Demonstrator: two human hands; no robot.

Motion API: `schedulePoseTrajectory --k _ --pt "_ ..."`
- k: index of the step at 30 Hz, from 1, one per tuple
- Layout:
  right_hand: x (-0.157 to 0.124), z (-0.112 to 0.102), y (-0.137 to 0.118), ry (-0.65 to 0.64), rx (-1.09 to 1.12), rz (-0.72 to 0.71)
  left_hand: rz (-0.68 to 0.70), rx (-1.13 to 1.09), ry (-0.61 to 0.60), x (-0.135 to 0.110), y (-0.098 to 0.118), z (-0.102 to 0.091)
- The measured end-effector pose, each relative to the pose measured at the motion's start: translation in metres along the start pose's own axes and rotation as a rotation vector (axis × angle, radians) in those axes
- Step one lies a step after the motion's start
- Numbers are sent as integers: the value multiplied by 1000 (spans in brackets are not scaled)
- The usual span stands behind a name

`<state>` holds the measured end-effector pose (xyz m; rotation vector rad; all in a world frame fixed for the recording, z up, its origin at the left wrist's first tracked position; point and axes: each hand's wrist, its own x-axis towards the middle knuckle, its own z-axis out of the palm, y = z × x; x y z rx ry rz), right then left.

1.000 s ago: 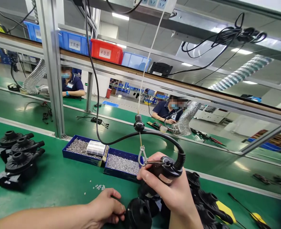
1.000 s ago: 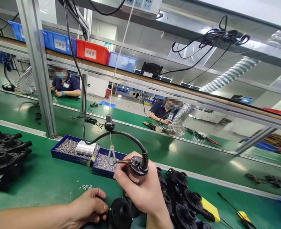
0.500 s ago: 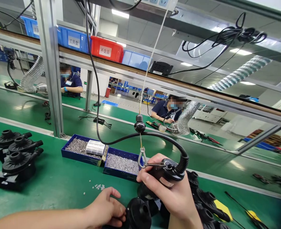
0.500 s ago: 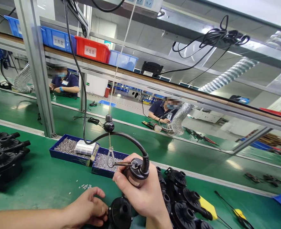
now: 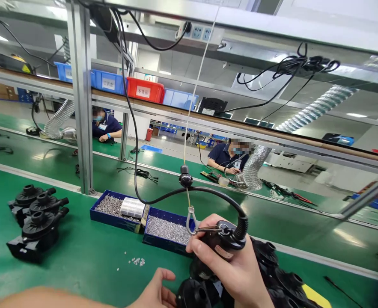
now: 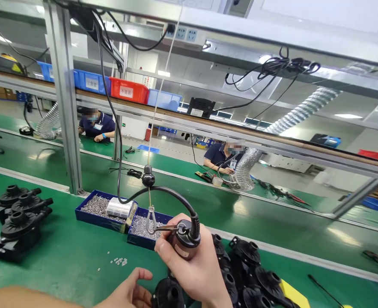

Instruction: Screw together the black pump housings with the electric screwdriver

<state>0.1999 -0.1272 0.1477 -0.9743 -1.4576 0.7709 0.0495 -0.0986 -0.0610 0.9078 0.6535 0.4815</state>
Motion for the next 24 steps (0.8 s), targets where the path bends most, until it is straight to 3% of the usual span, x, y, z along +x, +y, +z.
schedulePoseTrajectory --k 3,6,9,13,16,19,24 --pt "0 -1 -1 9 5 -14 -49 207 111 20 -9 2" --pt "-1 -3 -1 24 4 -39 -97 341 232 25 -2 5" --pt "-1 -5 2 60 32 -89 -93 375 217 17 27 -2" --pt "2 -3 10 113 105 -156 -108 408 103 5 78 -25" --pt "7 5 19 165 182 -173 -52 376 122 0 94 -39" --pt "13 16 28 176 230 -166 -13 304 157 0 85 -44" --pt "22 27 42 165 343 -119 32 183 214 8 49 -46"
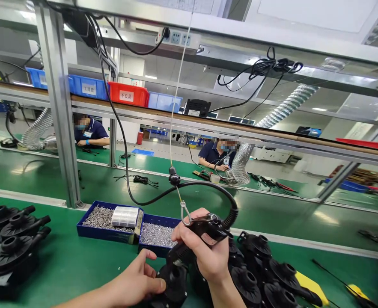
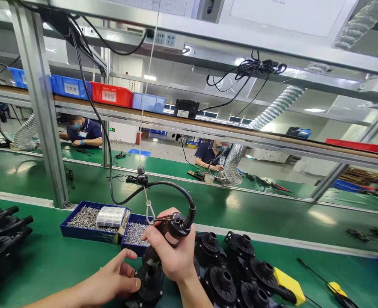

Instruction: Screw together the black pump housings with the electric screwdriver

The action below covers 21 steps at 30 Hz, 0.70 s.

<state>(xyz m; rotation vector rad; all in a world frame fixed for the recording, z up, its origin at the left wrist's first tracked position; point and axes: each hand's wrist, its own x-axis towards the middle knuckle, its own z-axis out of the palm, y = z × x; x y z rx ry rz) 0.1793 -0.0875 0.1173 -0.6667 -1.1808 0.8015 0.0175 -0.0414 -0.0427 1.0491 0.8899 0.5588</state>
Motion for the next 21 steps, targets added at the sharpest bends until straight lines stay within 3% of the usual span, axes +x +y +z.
schedulePoseTrajectory --k 5,14,21 --pt "0 1 6 -76 29 87 -5 -16 22 4 -15 6" --pt "-4 8 10 -66 94 152 37 16 -103 -22 10 15" --pt "-3 11 15 -90 65 206 47 17 -101 -21 6 16"
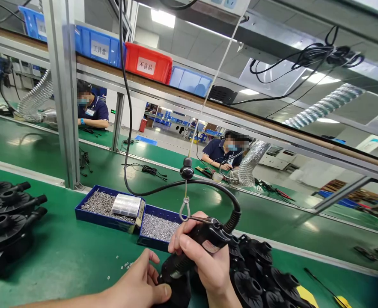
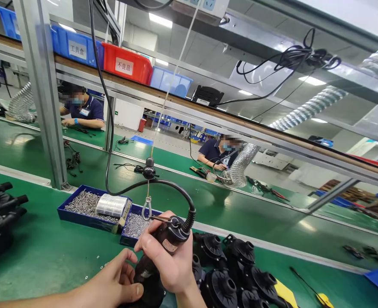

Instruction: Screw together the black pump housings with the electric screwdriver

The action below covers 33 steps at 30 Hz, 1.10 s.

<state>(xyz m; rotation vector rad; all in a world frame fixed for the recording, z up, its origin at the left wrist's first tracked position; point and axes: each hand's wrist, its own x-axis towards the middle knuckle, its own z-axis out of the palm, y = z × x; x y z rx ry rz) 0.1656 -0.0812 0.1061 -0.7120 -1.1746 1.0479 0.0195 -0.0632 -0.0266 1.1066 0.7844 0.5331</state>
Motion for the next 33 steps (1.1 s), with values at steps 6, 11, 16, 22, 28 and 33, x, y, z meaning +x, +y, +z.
schedulePoseTrajectory --k 6,11,16,22,28,33 --pt "-1 7 1 12 -45 2 10 -13 -8 -1 -3 0" --pt "-2 9 1 -20 -27 25 24 30 -1 0 1 0" --pt "1 7 5 -81 -35 29 49 107 14 -3 2 2" --pt "0 2 12 -87 53 93 125 180 15 -1 -10 1" --pt "-2 1 9 -129 79 118 123 191 -5 -4 -4 0" --pt "-2 -4 12 -167 72 100 117 192 -20 -6 -2 -1"
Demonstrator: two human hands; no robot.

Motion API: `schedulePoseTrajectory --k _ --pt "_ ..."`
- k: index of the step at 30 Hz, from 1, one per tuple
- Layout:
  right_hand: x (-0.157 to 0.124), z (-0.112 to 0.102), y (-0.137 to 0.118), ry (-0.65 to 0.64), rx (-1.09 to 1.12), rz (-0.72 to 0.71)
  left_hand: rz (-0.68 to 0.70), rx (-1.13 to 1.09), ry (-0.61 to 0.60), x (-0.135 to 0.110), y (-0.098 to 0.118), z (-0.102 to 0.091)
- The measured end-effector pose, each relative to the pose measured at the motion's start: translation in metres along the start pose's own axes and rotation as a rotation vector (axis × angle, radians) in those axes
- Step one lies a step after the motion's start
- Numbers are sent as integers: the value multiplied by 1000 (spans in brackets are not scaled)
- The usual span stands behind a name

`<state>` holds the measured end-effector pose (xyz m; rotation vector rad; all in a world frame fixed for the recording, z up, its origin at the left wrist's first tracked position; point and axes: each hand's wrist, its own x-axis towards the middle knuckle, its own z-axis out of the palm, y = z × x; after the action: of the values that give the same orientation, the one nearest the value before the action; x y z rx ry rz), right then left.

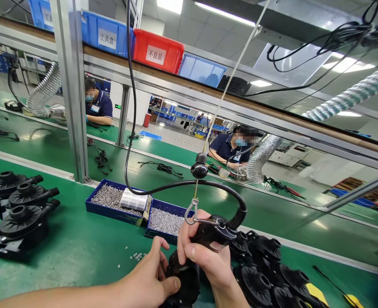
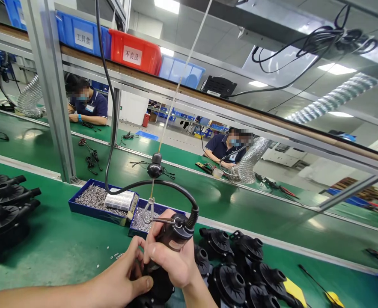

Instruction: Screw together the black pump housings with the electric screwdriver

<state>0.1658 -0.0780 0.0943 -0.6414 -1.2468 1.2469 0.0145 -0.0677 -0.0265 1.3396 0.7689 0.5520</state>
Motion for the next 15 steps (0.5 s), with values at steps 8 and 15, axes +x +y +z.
schedulePoseTrajectory --k 8,15 --pt "4 -3 -10 -4 -160 -67 41 298 -49 4 37 -37" --pt "9 -6 -20 277 -548 -98 13 1423 -123 6 71 -84"
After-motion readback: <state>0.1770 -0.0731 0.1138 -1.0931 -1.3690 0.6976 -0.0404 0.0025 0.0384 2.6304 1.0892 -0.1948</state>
